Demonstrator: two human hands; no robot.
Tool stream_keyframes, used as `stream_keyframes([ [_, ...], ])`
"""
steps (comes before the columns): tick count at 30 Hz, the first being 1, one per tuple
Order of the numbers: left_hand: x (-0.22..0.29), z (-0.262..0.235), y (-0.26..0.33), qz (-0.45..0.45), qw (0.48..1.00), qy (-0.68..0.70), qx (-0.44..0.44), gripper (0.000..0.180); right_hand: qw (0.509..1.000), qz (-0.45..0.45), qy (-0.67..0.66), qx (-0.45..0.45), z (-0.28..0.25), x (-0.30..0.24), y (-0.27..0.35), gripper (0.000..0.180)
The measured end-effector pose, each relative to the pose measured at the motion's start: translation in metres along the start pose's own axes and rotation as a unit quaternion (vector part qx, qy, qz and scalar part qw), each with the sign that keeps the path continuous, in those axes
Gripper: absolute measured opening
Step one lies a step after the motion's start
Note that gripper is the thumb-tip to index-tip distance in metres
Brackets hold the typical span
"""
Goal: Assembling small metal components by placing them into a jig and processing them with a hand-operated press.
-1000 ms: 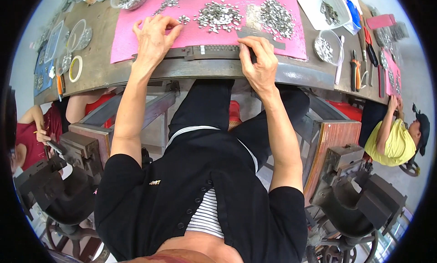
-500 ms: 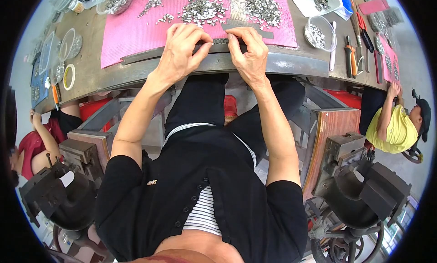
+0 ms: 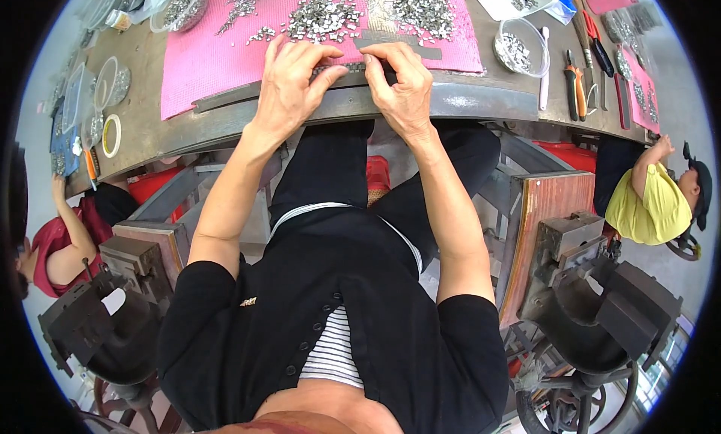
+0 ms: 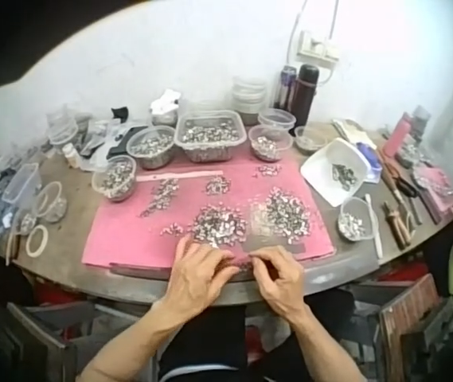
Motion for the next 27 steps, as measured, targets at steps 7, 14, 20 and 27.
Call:
stream_keyframes([
  [7,-0.015,-0.015,0.001,-0.017,1.0,-0.012,0.016,0.033,0.999,-0.016,0.029,-0.025,-0.002,0.0,-0.01,0.012],
  [14,-0.045,-0.01,0.003,-0.009,0.982,-0.109,-0.155,0.048,0.971,-0.036,0.173,-0.163,0.024,0.015,-0.053,0.019],
  [20,-0.055,-0.031,0.023,-0.039,0.982,-0.064,-0.172,0.039,0.976,-0.042,0.141,-0.159,0.026,0.016,-0.052,0.016],
  [27,-0.06,-0.054,0.012,-0.084,0.995,-0.036,-0.044,0.016,0.968,-0.066,0.169,-0.174,0.025,0.006,-0.056,0.01],
])
Point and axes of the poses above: each hand's wrist, its own y-axis away from the middle knuckle, its own z-axis out of the palm, x = y × z, the point moved 7 cm from there along -y, towards the middle knuckle, and after that the axes turned 7 degrees about -x, right-handed, at the moved point
